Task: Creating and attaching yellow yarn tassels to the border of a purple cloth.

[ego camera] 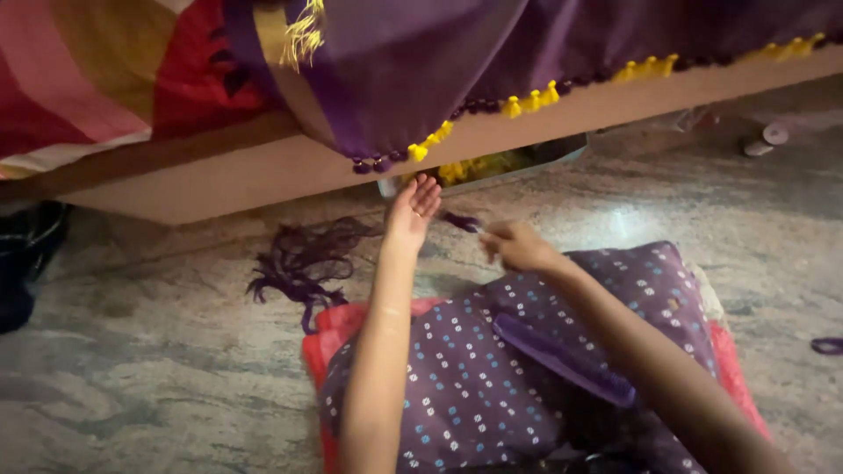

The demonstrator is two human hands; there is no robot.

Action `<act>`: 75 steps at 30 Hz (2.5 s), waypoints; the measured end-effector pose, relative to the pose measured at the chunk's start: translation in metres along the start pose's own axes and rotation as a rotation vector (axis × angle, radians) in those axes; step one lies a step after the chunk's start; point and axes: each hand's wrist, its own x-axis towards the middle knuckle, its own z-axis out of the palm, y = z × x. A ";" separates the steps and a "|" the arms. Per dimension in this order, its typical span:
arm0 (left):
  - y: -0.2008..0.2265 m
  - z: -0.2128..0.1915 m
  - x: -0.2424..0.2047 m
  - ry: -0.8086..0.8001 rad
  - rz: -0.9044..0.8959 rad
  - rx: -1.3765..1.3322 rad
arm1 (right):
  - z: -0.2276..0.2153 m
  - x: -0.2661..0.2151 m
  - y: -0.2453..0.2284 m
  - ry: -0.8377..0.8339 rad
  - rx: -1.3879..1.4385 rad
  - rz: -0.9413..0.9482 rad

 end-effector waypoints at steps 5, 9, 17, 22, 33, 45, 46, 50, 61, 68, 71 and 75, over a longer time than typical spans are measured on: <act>0.004 -0.077 0.102 0.328 0.574 1.474 | -0.095 -0.056 0.064 0.388 -0.362 0.109; 0.018 -0.040 0.051 0.419 0.916 1.573 | -0.183 -0.101 0.180 0.652 -0.402 0.268; 0.049 -0.001 -0.041 0.138 0.642 0.985 | -0.257 -0.143 0.411 0.269 -1.268 0.815; 0.097 0.082 -0.112 -0.205 0.585 0.255 | -0.252 -0.091 0.363 0.687 -1.074 0.522; 0.121 0.150 -0.223 -0.342 0.561 0.408 | -0.005 -0.061 -0.166 0.246 0.424 -0.245; 0.119 0.180 -0.265 -0.408 0.397 0.126 | 0.049 -0.046 -0.174 -0.167 1.052 -0.344; 0.117 0.179 -0.263 -0.393 0.382 0.120 | 0.039 -0.055 -0.181 -0.064 1.173 -0.274; 0.100 0.175 -0.244 -0.324 0.472 0.243 | 0.001 -0.080 -0.205 0.187 1.509 -0.276; 0.106 0.181 -0.245 -0.220 1.007 0.823 | -0.050 -0.088 -0.186 0.161 1.600 -0.430; 0.110 0.194 -0.257 -0.638 0.269 -0.111 | -0.057 -0.085 -0.173 0.052 1.683 -0.408; 0.117 0.188 -0.246 -0.511 0.235 0.004 | -0.058 -0.091 -0.176 0.077 1.658 -0.405; 0.121 0.161 -0.219 -0.477 0.418 0.204 | -0.062 -0.100 -0.183 0.167 1.641 -0.360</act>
